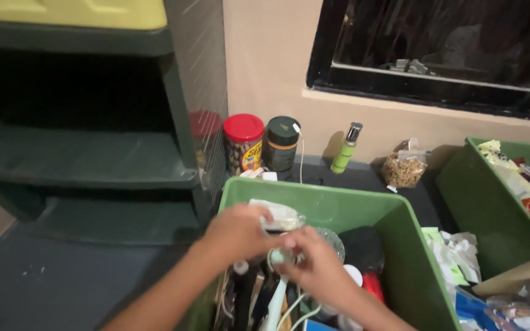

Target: Organizing various small items such as medicine bottles, tape, and cables inside a storage bin.

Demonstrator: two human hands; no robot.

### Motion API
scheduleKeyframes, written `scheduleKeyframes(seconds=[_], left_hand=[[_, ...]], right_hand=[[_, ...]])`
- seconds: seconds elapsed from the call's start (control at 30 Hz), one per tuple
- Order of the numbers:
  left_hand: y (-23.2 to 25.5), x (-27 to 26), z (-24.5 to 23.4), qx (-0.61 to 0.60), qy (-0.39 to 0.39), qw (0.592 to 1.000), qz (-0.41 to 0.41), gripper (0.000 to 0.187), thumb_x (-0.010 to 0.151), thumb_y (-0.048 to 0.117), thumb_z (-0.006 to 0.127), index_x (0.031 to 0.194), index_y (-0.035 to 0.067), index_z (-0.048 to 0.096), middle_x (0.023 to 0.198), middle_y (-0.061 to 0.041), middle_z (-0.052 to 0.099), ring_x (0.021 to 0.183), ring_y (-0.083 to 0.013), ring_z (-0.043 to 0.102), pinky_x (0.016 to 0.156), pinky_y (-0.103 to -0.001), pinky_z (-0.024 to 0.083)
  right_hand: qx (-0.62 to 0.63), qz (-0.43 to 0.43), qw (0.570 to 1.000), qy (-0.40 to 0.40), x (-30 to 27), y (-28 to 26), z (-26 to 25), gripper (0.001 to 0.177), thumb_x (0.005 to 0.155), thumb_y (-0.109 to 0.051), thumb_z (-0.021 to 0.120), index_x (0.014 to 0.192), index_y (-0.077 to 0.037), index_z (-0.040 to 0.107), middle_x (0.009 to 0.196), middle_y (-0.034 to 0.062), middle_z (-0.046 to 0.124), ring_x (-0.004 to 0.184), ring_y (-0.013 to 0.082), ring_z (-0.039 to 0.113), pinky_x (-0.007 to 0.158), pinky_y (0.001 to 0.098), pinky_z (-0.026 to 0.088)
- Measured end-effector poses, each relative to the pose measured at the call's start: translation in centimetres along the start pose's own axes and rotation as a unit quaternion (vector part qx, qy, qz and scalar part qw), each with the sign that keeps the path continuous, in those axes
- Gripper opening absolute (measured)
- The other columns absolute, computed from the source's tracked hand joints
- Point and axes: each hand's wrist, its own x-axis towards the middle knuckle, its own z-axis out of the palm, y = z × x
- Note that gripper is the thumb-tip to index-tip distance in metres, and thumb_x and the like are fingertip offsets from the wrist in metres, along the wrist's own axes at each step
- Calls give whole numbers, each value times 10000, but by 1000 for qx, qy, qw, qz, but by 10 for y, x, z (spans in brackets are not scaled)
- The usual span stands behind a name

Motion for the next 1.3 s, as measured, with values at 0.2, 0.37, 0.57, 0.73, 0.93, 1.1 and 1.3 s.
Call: scheduleKeyframes(seconds=[0.2,0.37,0.57,0.73,0.93,1.1,1.3], left_hand=[[-1,98,-43,-140,30,990,-15,580,705,607,833,938,77,804,757,-66,752,689,-165,739,652,-328,591],[-48,177,-9,-275,-5,958,-78,442,788,453,824,945,42,776,635,-88,720,501,-153,669,461,-327,522],[-109,239,48,-88,-49,981,-168,425,784,439,843,951,50,815,768,-120,750,692,-245,720,659,-385,581],[-130,261,79,34,-55,961,-268,568,735,354,912,1185,71,709,1235,-188,666,1169,-337,661,969,-447,551],[-127,278,92,113,-206,910,-343,610,755,280,897,1310,125,697,1435,-117,623,1320,-288,608,1044,-433,538],[-180,305,147,103,-204,890,-395,462,926,258,733,1360,119,664,1455,-102,592,1330,-289,590,997,-513,544],[-191,304,150,157,-159,914,-339,395,926,176,698,1315,113,693,1401,-116,634,1285,-281,621,936,-471,594]], right_hand=[[132,-2,987,95,77,5,-67,265,930,-76,641,1187,-68,703,949,2,732,823,111,666,731,283,593],[196,38,968,152,143,55,-111,203,952,-96,630,1135,-64,710,985,5,730,888,88,685,754,288,606],[251,118,940,196,210,156,-116,170,970,-107,628,1106,-66,722,919,9,688,798,103,634,696,291,578],[151,109,969,162,242,219,-106,142,941,-115,671,1055,-59,735,835,16,684,696,115,603,601,293,524],[-3,118,988,104,250,241,-97,139,878,-139,735,996,-66,751,894,34,782,807,120,730,742,285,584],[-140,155,977,38,235,210,-98,162,825,-161,757,974,-99,760,844,58,770,796,189,741,769,331,585],[-132,143,980,38,233,218,-98,158,814,-154,757,963,-105,768,840,49,778,793,177,747,766,329,586]])
